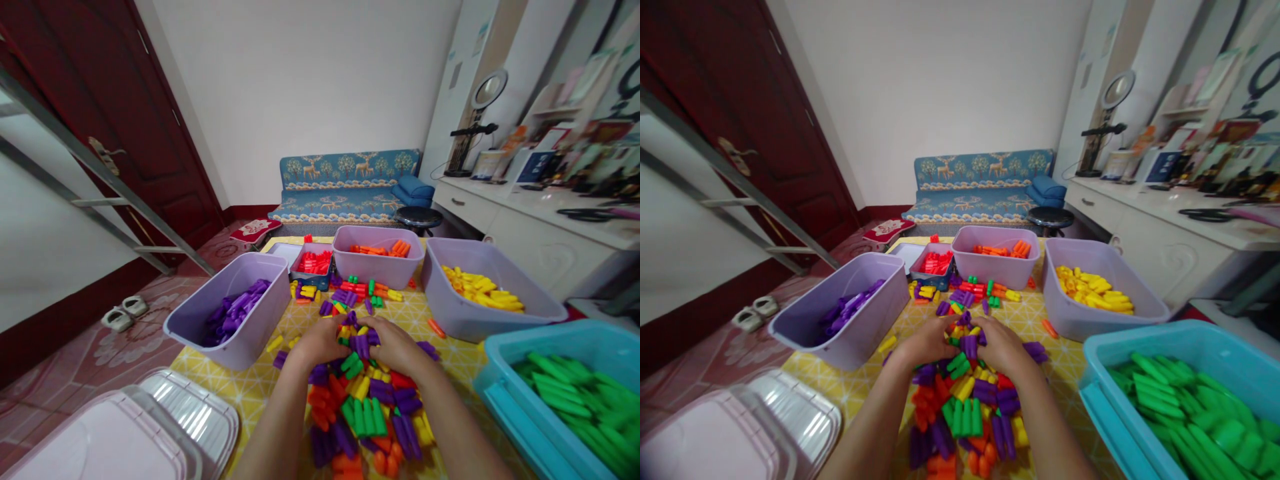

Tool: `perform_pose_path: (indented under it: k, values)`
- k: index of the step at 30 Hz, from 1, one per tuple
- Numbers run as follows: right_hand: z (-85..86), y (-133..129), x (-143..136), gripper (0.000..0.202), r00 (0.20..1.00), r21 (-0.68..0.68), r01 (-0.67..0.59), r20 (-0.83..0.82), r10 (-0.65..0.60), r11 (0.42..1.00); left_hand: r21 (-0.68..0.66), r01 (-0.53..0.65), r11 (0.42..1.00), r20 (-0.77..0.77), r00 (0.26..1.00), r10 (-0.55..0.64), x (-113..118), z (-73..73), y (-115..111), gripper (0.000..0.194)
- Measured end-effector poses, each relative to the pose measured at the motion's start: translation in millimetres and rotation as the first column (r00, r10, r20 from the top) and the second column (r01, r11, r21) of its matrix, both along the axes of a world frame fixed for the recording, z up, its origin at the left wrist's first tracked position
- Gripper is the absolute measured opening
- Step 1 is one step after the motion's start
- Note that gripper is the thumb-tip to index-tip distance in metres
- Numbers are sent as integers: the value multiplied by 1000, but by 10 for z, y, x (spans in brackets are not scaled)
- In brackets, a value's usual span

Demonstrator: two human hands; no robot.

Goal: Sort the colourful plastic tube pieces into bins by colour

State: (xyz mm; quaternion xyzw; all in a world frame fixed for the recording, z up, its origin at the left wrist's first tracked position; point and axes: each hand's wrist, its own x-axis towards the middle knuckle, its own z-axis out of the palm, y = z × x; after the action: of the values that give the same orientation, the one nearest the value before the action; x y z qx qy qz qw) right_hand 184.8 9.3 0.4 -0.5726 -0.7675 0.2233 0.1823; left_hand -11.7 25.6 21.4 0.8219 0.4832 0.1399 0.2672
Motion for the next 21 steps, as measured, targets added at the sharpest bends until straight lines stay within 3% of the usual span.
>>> perform_pose_path:
  k: [4,9,13,17,21]
  values:
    - [-53,56,-38,60,998,32,24,-50,-22,999,50,-143,988,-10,990,144,124,-73,9,67]
    - [-41,12,-58,53,999,48,3,-48,-1,999,62,-153,986,-4,988,154,201,-50,-41,58]
    - [8,-8,-83,31,996,78,-1,-90,8,997,94,-191,977,-4,981,192,166,-48,-20,50]
    - [47,43,-43,13,986,54,80,-152,-71,995,227,-266,937,117,962,245,153,-87,58,29]
    - [20,103,19,14,975,45,198,-116,-192,979,348,-171,922,143,981,128,218,-156,60,50]
